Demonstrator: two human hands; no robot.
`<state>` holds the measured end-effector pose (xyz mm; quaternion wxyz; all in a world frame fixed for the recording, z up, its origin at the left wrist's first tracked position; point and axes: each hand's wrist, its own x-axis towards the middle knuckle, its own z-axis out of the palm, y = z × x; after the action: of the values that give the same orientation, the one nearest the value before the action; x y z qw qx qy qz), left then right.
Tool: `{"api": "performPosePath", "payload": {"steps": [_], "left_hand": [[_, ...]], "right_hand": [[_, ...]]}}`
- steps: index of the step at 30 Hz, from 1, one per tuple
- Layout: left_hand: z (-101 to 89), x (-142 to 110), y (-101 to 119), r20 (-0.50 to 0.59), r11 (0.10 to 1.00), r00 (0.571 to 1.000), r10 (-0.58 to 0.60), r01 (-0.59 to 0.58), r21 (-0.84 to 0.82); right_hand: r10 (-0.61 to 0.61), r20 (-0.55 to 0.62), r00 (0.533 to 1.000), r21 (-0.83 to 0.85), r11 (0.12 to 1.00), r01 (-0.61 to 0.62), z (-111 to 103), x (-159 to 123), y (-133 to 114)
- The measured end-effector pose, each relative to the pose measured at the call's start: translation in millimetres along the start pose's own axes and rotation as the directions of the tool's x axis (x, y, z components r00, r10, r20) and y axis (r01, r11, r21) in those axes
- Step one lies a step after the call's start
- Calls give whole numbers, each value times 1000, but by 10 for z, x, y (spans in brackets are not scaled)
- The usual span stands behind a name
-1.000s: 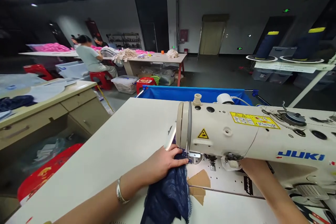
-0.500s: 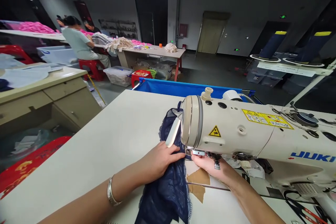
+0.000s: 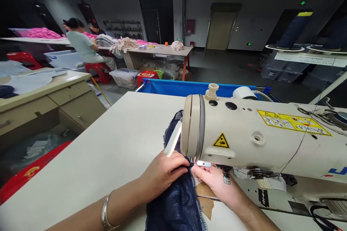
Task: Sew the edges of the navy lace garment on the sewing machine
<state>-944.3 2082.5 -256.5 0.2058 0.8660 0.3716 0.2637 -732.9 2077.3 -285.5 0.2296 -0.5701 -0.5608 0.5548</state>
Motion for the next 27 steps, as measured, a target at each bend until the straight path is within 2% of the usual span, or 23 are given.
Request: {"api": "performPosePath", "payload": {"steps": [4,8,15,21,24,27], "left_hand": [[59,5,7,10,998,999,34,-33,-56],[98,-11,-33,-20,996,998,59,-61,-64],[40,-7,-29,17,991,993,120,-119,-55],[47,-3,-13,-11,989,1000,-11,10,-145],[57,-4,-22,-41,987,999,-36,29,-160],[65,-1,-33,-49,988,998,-33,25,-150]], "right_hand": [[-36,38,999,166,986,30,106,-45,-112],[-30,46,999,210,978,19,161,-119,-296],[-41,59,997,186,982,29,161,-138,-316],[-9,28,1000,80,997,7,83,-90,-228],[14,32,999,-21,1000,-13,84,-92,-249],[-29,64,998,-63,997,33,119,-116,-322]]}}
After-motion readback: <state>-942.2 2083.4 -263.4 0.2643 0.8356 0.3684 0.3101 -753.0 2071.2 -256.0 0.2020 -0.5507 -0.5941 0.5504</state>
